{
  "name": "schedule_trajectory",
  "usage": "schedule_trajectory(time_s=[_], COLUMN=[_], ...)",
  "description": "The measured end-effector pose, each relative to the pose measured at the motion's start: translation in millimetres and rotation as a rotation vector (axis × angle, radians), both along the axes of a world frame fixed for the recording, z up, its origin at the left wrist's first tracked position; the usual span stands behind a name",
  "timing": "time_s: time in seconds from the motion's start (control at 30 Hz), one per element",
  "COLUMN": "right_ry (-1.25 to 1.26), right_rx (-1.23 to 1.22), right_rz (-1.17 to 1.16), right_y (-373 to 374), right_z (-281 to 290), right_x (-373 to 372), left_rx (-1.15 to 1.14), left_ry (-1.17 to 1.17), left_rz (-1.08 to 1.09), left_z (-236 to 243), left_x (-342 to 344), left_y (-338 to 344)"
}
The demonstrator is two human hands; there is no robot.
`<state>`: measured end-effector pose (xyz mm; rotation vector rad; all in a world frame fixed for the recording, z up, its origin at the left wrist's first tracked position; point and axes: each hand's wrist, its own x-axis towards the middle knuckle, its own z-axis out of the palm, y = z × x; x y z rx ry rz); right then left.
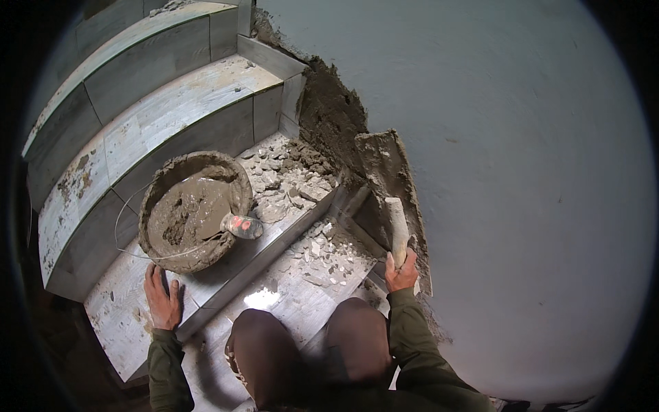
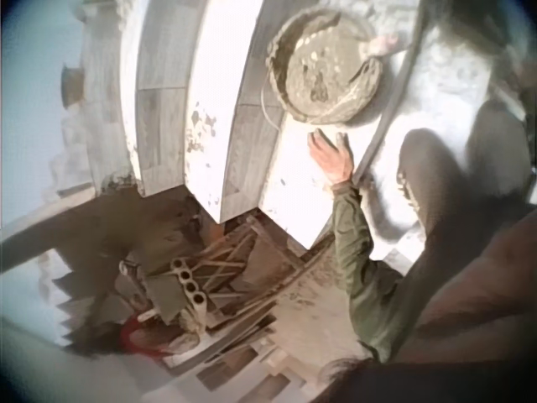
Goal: The person applies mortar to the side of a staircase using a trowel and a wooden board to smooth the surface.
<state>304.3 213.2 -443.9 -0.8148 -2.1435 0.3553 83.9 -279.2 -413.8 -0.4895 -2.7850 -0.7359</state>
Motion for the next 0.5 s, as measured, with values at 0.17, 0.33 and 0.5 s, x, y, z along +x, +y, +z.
schedule_trajectory(time_s=[0.17,0.33,0.5], right_ry=[-0.036,-0.164,-0.261], right_rx=[0.067,0.117,0.170], right_rz=[0.066,0.101,0.134], right_y=[3.6,0.6,1.7], right_z=[9.0,32.5,51.4], right_x=[-6.1,-30.9,-56.1], left_rx=[-0.007,-0.006,0.031], left_ry=[0.003,-0.007,-0.030], left_rz=[0.002,0.022,0.021], left_z=[-4.6,-5.5,-1.2], left_x=[-0.6,-0.8,-0.4], left_y=[-3.2,-6.5,-7.1])
